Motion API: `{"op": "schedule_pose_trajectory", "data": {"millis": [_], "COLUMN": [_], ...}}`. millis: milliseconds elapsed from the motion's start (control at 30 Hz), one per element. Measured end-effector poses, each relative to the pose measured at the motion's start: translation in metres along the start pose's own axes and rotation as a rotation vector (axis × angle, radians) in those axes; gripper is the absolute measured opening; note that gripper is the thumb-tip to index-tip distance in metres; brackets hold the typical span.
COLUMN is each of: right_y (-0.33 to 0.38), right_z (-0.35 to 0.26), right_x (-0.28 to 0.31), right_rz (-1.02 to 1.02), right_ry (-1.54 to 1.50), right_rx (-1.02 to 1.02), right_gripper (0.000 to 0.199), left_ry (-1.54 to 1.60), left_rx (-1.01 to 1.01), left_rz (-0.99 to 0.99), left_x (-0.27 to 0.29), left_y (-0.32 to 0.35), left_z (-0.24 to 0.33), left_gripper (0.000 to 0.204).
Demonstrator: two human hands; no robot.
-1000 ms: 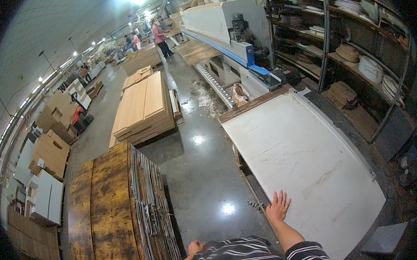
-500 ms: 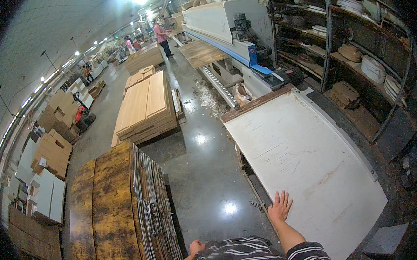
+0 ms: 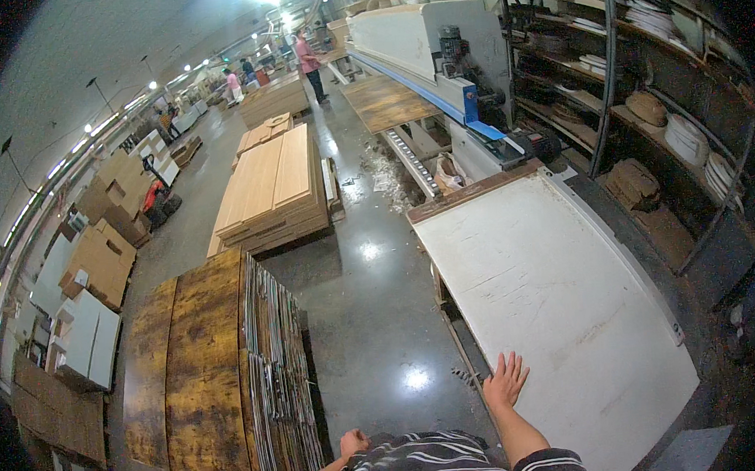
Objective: The person repeatedly picks up large wood-patterned panels from a conveyor and stacks them on the floor. The person handles the panels by hand, placing them one by one to form a growing pile.
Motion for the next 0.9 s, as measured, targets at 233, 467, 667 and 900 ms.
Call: {"op": "schedule_pose_trajectory", "data": {"millis": [233,467,667,900], "right_y": [0.002,0.002,0.002,0.002], "right_z": [0.001,0.005,0.006,0.006], "right_x": [-0.001,-0.007,-0.01,-0.01], "right_rz": [0.033,0.028,0.047,0.056], "right_ry": [0.002,-0.01,-0.016,-0.039], "right_rx": [0.005,-0.004,0.0,0.006], "right_gripper": [0.068,0.07,0.07,0.069], "left_ry": [0.011,-0.014,-0.058,-0.021], "left_rx": [-0.028,-0.025,-0.013,-0.066], "left_rz": [-0.01,-0.068,-0.007,-0.055], "left_x": [-0.002,0.009,0.022,0.023], "left_y": [0.0,0.0,-0.003,-0.016], "left_z": [0.006,0.02,0.03,0.028], "left_gripper": [0.03,0.023,0.017,0.018]}}
Point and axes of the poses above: each hand's wrist, its own y-axis away from the middle knuckle, its own x-axis out of the back of the hand, z = x × y, the point moved 7 cm from there along -y, towards the middle knuckle
